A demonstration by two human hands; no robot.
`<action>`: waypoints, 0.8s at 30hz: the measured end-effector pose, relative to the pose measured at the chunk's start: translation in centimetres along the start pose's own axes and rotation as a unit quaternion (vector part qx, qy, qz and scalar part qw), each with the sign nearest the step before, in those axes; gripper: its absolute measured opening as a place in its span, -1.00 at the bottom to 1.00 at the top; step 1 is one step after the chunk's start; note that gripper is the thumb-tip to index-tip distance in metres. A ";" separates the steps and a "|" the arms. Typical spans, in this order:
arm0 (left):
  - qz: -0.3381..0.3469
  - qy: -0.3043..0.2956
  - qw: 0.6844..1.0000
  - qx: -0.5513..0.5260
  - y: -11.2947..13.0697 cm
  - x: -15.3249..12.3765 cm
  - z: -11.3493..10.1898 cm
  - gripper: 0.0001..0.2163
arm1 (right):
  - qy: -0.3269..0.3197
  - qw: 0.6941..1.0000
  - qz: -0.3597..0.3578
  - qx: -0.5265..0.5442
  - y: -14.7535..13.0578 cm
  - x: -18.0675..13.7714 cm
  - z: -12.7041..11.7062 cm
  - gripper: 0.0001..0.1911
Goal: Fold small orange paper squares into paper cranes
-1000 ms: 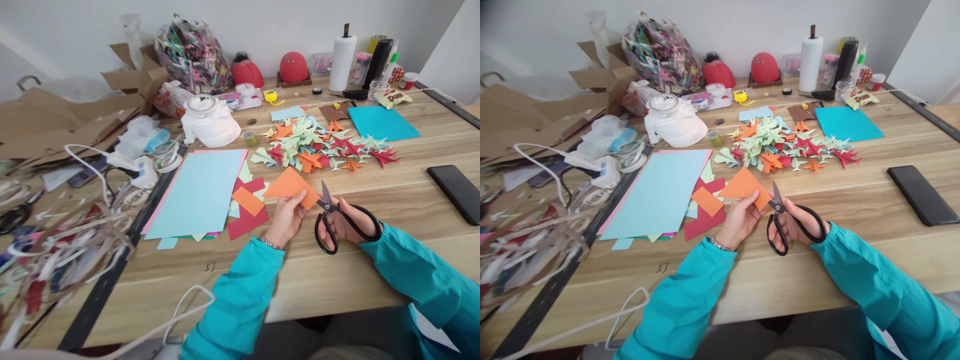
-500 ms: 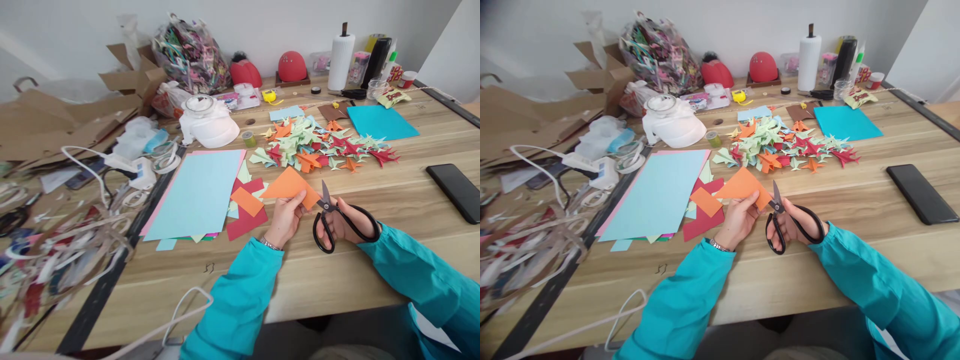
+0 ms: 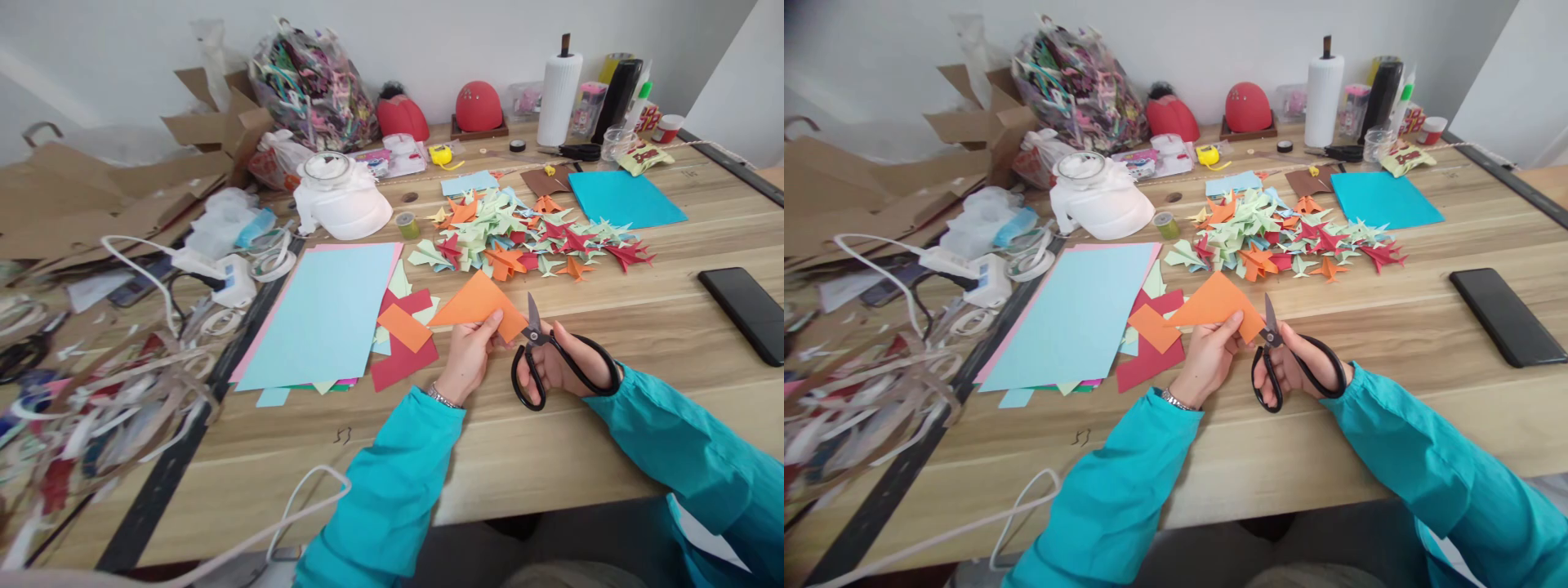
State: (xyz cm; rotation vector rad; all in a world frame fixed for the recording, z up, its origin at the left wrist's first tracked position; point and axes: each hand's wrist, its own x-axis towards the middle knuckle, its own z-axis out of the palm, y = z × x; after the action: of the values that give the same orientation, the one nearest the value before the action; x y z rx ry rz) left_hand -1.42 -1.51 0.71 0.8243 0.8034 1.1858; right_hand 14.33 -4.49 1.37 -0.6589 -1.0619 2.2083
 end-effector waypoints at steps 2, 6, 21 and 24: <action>0.004 0.002 1.000 0.008 0.0 0.1 -0.1 -0.77 | 0.000 1.000 -0.002 0.003 0.0 0.1 0.0 -0.28; 0.007 -0.001 1.000 0.027 -0.1 0.3 -0.1 -0.74 | 0.009 1.000 -0.013 -0.001 0.1 0.3 -0.2 -0.24; 0.005 0.023 0.999 0.022 0.3 0.5 -0.2 -0.71 | 0.022 1.000 -0.004 0.000 -0.2 0.2 -0.6 -0.16; 0.005 0.026 1.000 0.014 0.3 0.6 -0.2 -0.73 | 0.030 1.000 0.000 -0.006 -0.3 0.1 -0.5 -0.18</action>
State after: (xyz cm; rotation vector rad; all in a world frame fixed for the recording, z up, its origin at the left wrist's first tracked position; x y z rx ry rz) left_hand -1.63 -0.89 0.79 0.8238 0.8626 1.2109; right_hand 14.66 -4.02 1.30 -0.7273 -1.0452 2.1700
